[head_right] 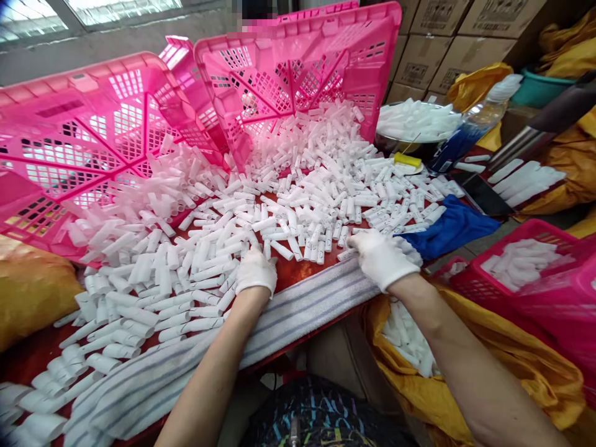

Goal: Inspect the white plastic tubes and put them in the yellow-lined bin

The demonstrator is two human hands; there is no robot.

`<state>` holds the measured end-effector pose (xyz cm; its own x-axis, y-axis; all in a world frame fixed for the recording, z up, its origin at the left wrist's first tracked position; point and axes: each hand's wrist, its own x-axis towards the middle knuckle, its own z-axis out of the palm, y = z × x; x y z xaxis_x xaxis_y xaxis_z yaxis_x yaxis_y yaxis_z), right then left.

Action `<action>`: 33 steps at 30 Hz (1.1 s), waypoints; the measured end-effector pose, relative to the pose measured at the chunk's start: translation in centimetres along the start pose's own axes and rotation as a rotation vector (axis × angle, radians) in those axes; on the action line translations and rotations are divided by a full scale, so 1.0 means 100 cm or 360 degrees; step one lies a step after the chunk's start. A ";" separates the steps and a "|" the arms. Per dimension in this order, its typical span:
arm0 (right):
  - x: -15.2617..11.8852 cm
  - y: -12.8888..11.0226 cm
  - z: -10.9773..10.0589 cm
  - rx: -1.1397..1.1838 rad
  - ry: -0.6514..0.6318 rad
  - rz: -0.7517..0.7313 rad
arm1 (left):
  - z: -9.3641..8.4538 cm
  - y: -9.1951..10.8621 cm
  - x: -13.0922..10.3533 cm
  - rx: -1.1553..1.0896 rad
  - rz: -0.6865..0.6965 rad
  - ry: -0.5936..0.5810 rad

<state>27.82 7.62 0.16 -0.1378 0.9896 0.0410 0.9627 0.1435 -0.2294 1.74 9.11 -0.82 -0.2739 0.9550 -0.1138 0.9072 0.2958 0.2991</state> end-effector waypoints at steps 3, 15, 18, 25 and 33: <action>0.022 -0.009 0.016 -0.0138 -0.0135 -0.0112 | -0.005 -0.011 -0.001 0.0077 0.0005 0.0032; 0.011 -0.095 -0.004 0.2355 0.0147 0.0406 | -0.012 -0.015 -0.063 -0.1312 0.0496 -0.0144; 0.011 -0.096 -0.008 0.2066 -0.0048 0.0231 | -0.014 -0.019 -0.073 -0.1360 0.0550 -0.0108; -0.014 -0.114 -0.008 0.1923 -0.0194 -0.0067 | -0.010 -0.011 -0.102 -0.1639 0.0459 -0.0135; -0.072 -0.113 -0.001 0.2380 0.0332 0.0215 | -0.012 -0.003 -0.136 -0.1888 0.0341 -0.0192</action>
<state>17.92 -1.16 2.61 0.0876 0.9952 0.0429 -0.1676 0.0572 -0.9842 4.80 -3.99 1.82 -0.0654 0.9976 -0.0244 0.0566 0.0281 0.9980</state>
